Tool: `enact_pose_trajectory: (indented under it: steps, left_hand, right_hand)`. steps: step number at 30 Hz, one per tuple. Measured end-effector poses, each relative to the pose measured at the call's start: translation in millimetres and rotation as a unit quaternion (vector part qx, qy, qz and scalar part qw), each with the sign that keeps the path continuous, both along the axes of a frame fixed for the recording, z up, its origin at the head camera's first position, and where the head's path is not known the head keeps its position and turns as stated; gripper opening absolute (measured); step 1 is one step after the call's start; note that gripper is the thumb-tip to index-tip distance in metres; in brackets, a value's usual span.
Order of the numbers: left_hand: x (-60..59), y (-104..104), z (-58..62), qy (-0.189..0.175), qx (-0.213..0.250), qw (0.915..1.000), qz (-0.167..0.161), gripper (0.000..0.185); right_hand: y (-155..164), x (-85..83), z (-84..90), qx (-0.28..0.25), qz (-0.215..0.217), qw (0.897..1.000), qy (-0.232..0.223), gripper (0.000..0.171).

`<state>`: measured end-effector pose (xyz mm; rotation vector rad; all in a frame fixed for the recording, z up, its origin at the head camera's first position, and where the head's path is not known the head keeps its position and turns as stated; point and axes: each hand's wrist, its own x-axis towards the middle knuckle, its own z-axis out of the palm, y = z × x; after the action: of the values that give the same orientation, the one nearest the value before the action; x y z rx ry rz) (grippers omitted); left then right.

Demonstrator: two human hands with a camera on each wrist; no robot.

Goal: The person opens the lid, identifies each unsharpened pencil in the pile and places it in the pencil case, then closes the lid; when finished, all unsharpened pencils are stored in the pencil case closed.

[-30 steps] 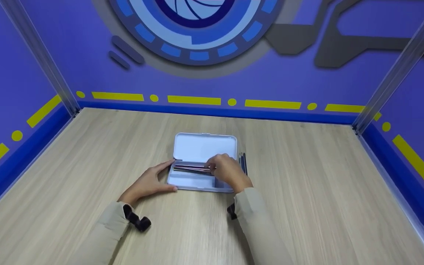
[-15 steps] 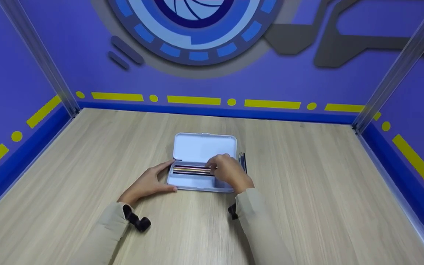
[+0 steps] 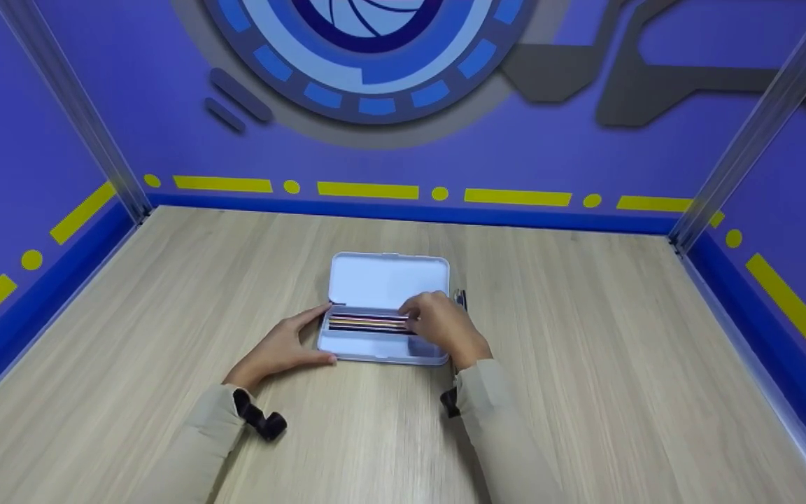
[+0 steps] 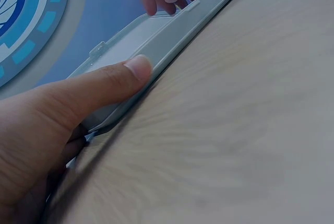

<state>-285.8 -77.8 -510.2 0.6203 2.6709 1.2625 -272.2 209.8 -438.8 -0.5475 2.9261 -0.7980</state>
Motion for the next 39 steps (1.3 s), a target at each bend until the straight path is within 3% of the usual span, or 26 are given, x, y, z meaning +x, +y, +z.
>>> enact_pose_trajectory:
  steps: [17, 28, 39]
  left_hand:
    - [-0.1, -0.4, 0.8, -0.005, -0.006, 1.0000, -0.002, 0.101]
    - [0.6, -0.7, 1.6, -0.005, -0.006, 1.0000, -0.003, 0.101]
    - [-0.4, -0.8, -0.4, 0.003, 0.006, 0.9999, -0.008, 0.101]
  right_hand:
    - [17.6, 2.8, 0.3, -0.008, -0.029, 1.000, -0.005, 0.020]
    - [34.4, 5.6, -1.8, -0.010, -0.037, 0.999, 0.018, 0.021]
    - [52.9, 7.9, -4.2, -0.031, -0.081, 0.996, 0.014, 0.022]
